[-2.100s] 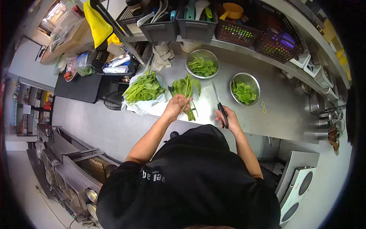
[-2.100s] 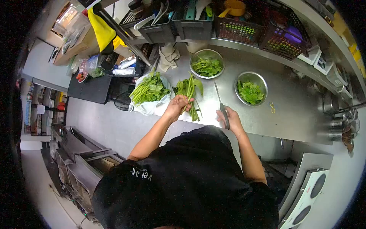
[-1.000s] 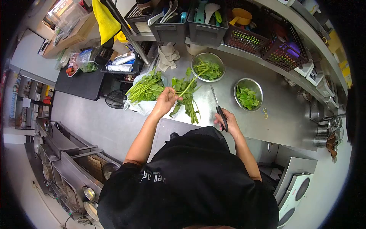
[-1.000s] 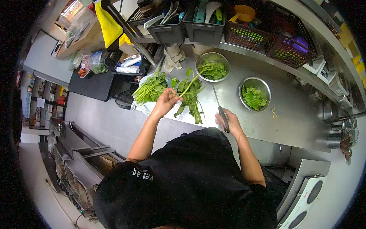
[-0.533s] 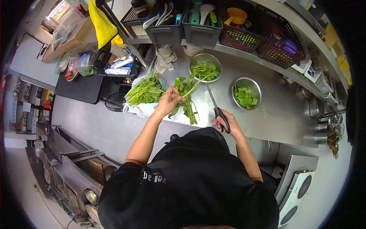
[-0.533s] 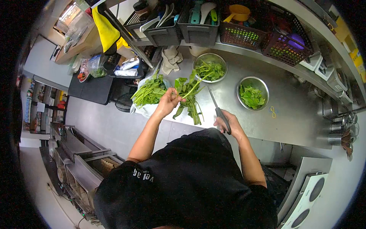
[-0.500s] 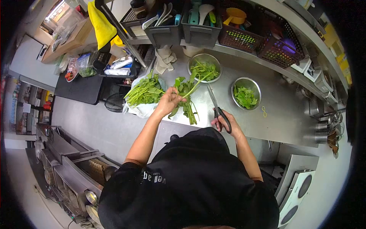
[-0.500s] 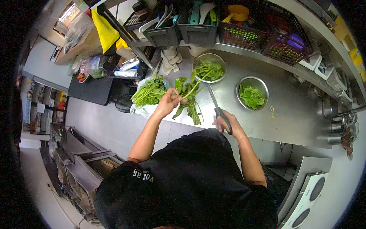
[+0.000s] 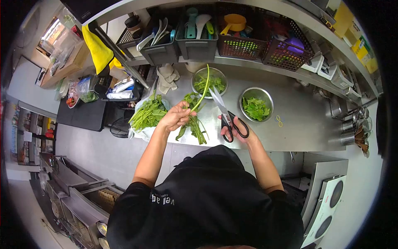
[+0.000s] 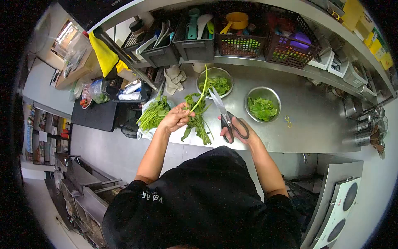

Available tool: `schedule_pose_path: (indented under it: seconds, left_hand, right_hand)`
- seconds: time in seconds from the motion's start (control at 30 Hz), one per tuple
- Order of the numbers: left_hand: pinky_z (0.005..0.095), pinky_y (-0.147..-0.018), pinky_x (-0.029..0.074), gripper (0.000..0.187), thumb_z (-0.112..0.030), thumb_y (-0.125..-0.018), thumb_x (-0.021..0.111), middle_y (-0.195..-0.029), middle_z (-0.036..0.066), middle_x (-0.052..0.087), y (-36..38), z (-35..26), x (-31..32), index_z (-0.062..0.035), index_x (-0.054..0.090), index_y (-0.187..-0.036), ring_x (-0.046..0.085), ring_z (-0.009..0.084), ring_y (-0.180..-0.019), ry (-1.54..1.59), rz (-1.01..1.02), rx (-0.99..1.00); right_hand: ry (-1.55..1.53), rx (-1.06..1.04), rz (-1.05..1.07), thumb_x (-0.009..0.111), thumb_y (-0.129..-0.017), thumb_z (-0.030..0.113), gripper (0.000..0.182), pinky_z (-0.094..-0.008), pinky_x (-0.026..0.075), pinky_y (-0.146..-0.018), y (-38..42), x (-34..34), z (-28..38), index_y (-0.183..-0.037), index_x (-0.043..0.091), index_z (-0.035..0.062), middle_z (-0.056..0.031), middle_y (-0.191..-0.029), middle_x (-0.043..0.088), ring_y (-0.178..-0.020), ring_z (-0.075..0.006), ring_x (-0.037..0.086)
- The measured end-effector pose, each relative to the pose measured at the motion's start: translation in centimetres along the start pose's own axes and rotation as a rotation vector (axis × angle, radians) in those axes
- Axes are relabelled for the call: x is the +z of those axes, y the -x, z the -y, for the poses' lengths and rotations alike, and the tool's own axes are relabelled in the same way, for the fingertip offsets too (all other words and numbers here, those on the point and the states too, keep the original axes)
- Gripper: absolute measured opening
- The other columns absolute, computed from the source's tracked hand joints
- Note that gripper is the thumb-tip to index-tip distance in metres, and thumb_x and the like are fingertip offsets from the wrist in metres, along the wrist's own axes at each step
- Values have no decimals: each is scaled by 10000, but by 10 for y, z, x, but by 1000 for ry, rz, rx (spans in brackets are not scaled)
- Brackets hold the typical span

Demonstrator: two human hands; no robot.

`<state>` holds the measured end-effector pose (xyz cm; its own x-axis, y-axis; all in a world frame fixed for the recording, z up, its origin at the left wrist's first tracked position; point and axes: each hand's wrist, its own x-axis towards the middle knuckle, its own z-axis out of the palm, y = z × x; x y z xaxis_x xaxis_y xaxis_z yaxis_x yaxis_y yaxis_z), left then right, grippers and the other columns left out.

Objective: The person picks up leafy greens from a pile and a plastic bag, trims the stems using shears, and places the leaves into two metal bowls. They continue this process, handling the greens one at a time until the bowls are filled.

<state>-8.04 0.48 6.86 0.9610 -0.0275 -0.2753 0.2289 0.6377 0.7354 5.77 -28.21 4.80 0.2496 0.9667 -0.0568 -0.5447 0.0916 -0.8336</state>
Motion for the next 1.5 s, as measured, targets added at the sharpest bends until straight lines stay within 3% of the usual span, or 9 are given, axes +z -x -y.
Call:
schedule_pose_path:
  seconds: [0.2, 0.37, 0.7, 0.93, 1.03, 1.13, 1.5]
  left_hand:
    - [161, -379, 257, 183, -69, -938, 559, -973, 171, 628, -17, -2, -7, -128, 450, -1073, 343, 43, -478, 55, 22, -38]
    - [156, -369, 253, 183, -66, -949, 535, -961, 122, 606, -35, -7, -13, -109, 438, -1098, 352, 40, -493, 115, -1, -70]
    - [149, -353, 242, 154, -95, -970, 506, -940, 79, 578, -73, -5, -28, -80, 402, -1084, 340, 33, -493, 119, -56, -171]
    - [153, -343, 236, 120, -105, -981, 486, -945, 66, 560, -90, -10, -33, -69, 398, -1054, 340, 36, -497, 98, -91, -166]
    - [155, -339, 239, 90, -107, -987, 470, -932, 62, 553, -93, -9, -40, -63, 410, -1037, 332, 38, -495, 152, -56, -177]
    - [154, -337, 237, 69, -110, -993, 452, -927, 61, 553, -93, -7, -41, -56, 426, -1027, 325, 39, -494, 145, -26, -187]
    - [165, -321, 221, 108, -105, -995, 434, -823, 16, 482, -95, -13, -31, -8, 478, -979, 309, 28, -474, 160, -31, -266]
  right_hand:
    - [-45, -8, 31, 429, -888, 659, 826, -266, 455, -485, -17, 2, 9, -1360, 396, -17, -142, -817, 679, -540, -151, 567]
    - [-105, 31, -83, 361, -864, 728, 836, -248, 432, -479, -38, -11, 5, -1335, 451, 43, -95, -755, 662, -544, -127, 533]
    - [-107, 60, -167, 408, -846, 731, 797, -244, 401, -450, -65, -28, 12, -1262, 517, 60, -62, -729, 650, -542, -99, 508]
    - [-127, 61, -180, 398, -805, 776, 872, -260, 395, -476, -69, -32, 20, -1306, 467, 65, -90, -742, 653, -537, -137, 512]
    - [-130, 45, -193, 345, -853, 743, 805, -237, 381, -452, -67, -20, 25, -1271, 504, 74, -48, -736, 660, -538, -102, 502]
    - [-126, 98, -190, 405, -796, 783, 887, -265, 398, -476, -72, -30, 17, -1311, 462, 63, -96, -748, 654, -530, -142, 512]
    - [-39, 68, -189, 389, -828, 760, 863, -257, 408, -466, -68, -36, 13, -1315, 454, 51, -101, -753, 648, -530, -124, 509]
